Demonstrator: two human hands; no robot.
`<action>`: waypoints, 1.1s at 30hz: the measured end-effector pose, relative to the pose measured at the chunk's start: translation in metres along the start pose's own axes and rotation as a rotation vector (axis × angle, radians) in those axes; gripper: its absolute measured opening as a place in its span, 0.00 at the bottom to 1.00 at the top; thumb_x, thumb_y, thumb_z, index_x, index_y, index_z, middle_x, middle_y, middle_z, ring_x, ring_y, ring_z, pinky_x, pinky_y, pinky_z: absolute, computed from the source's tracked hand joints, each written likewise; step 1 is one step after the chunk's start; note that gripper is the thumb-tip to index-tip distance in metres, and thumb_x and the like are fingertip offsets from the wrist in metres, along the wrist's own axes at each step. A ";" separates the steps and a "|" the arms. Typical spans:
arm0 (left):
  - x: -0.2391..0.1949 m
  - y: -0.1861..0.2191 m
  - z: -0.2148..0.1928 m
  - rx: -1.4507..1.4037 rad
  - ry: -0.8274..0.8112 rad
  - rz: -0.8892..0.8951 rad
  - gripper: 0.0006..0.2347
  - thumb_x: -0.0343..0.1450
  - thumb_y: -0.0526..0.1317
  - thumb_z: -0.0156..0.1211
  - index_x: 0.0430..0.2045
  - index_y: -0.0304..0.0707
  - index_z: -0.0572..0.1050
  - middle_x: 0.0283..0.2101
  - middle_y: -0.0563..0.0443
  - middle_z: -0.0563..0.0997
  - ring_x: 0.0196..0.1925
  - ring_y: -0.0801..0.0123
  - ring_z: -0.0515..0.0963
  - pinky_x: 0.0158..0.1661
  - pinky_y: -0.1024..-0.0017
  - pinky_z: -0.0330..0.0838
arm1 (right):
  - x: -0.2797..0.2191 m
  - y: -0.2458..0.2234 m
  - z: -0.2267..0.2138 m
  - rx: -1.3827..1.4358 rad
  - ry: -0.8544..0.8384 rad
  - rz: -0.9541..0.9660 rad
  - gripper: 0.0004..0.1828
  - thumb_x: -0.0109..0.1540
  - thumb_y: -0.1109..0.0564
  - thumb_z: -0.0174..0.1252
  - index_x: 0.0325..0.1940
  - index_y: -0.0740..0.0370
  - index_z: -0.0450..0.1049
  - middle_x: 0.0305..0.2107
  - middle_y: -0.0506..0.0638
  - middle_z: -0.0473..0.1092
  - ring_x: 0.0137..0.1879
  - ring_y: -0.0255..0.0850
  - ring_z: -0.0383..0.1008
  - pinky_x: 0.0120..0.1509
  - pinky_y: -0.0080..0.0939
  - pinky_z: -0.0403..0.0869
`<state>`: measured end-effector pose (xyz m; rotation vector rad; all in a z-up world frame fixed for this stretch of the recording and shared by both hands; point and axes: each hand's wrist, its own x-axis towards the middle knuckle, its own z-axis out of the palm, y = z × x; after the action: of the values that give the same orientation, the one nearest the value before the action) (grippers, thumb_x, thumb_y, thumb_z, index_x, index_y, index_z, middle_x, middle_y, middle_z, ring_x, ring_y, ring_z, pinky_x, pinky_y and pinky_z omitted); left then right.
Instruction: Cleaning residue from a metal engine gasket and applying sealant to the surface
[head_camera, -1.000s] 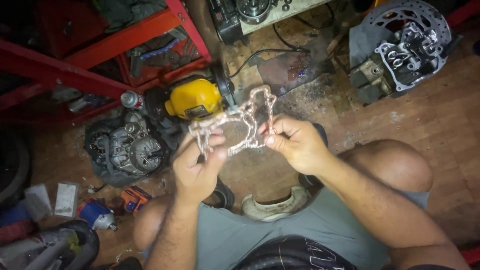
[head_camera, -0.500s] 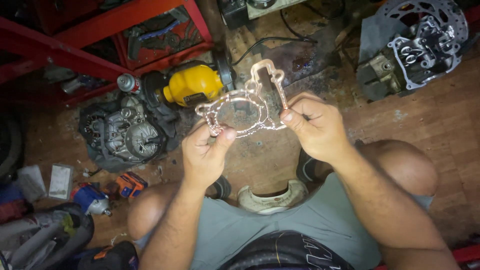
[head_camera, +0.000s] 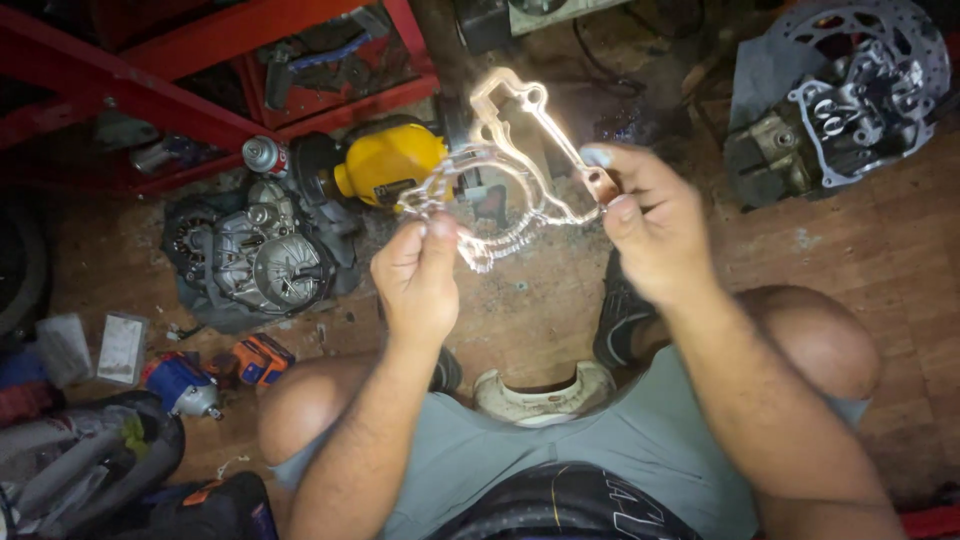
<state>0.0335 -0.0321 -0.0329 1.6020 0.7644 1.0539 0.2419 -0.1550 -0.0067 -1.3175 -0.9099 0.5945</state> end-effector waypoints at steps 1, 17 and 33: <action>-0.001 0.002 0.009 -0.004 0.005 0.007 0.11 0.76 0.40 0.59 0.25 0.36 0.82 0.24 0.46 0.80 0.30 0.71 0.76 0.40 0.70 0.74 | -0.007 0.006 0.009 -0.003 -0.004 -0.008 0.35 0.68 0.31 0.53 0.60 0.66 0.74 0.41 0.52 0.75 0.48 0.34 0.70 0.57 0.38 0.72; 0.000 0.016 0.016 -0.143 -0.135 -0.063 0.08 0.72 0.38 0.65 0.25 0.35 0.82 0.22 0.48 0.77 0.26 0.73 0.71 0.31 0.70 0.71 | -0.009 0.024 0.017 -0.197 -0.027 -0.112 0.19 0.69 0.57 0.61 0.24 0.64 0.75 0.18 0.52 0.67 0.25 0.43 0.65 0.34 0.40 0.70; 0.018 0.046 0.011 -0.053 -0.259 0.057 0.07 0.73 0.37 0.65 0.29 0.32 0.81 0.32 0.42 0.82 0.33 0.63 0.77 0.40 0.64 0.74 | -0.009 0.013 0.006 -0.216 -0.069 -0.084 0.14 0.68 0.57 0.64 0.30 0.66 0.75 0.22 0.54 0.69 0.29 0.43 0.66 0.38 0.43 0.71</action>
<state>0.0494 -0.0333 0.0147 1.6821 0.5159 0.8769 0.2333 -0.1567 -0.0218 -1.4504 -1.1048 0.4887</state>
